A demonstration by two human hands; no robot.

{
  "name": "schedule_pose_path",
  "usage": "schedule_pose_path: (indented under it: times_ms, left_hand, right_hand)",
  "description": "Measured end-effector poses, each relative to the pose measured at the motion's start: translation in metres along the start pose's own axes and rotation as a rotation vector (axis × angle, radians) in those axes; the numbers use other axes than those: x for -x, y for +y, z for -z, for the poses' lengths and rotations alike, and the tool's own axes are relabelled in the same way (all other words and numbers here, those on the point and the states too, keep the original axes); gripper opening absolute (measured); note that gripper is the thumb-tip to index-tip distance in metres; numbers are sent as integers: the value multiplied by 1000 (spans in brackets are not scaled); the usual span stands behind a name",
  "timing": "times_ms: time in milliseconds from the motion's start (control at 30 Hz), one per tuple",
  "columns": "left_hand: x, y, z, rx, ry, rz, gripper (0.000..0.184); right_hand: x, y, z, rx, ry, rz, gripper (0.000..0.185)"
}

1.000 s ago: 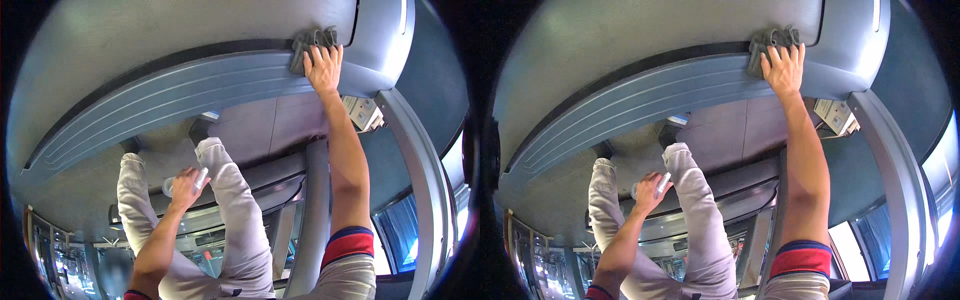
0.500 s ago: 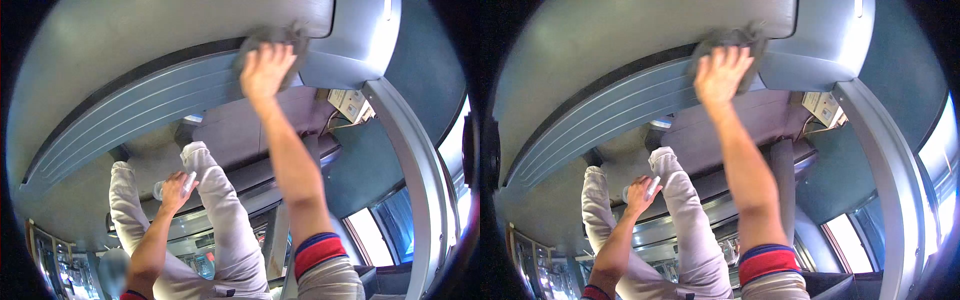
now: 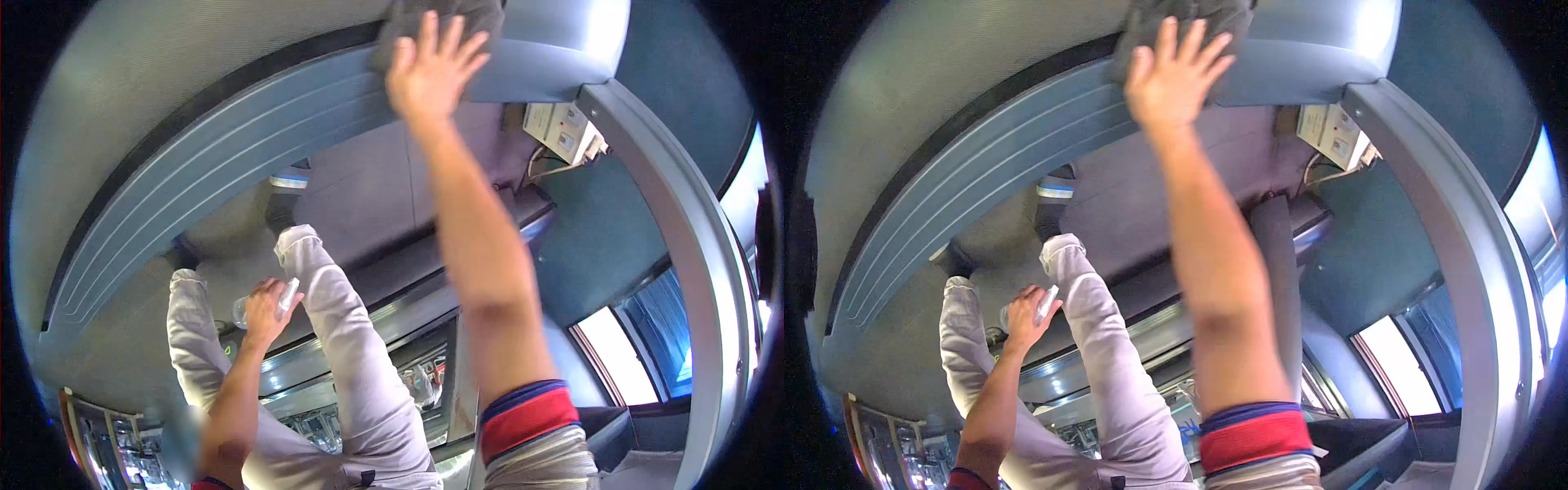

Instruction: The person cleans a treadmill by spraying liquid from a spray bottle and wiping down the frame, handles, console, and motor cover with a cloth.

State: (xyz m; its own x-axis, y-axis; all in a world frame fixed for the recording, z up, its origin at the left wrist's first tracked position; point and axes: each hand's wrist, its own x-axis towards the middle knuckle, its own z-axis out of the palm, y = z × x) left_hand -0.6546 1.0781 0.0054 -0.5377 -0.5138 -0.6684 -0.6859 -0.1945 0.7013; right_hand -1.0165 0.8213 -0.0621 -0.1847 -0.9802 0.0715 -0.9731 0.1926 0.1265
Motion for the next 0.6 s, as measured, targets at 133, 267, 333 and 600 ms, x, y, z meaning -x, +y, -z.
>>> schedule_pose_path:
  times_ms: [133,267,333,600]
  left_hand:
    - [2,-3,-8,18,32,-45,36]
    - [0,-1,1,-10,15,-14,37]
    - [2,-2,3,-5,32,20,37]
    - [7,-8,1,57,80,52,38]
  right_hand:
    - [80,-87,27,-349,-197,22,58]
    - [49,-14,54,-220,-497,174,60]
    - [54,46,3,26,-158,-116,65]
    - [80,-35,-18,-406,-96,-710,85]
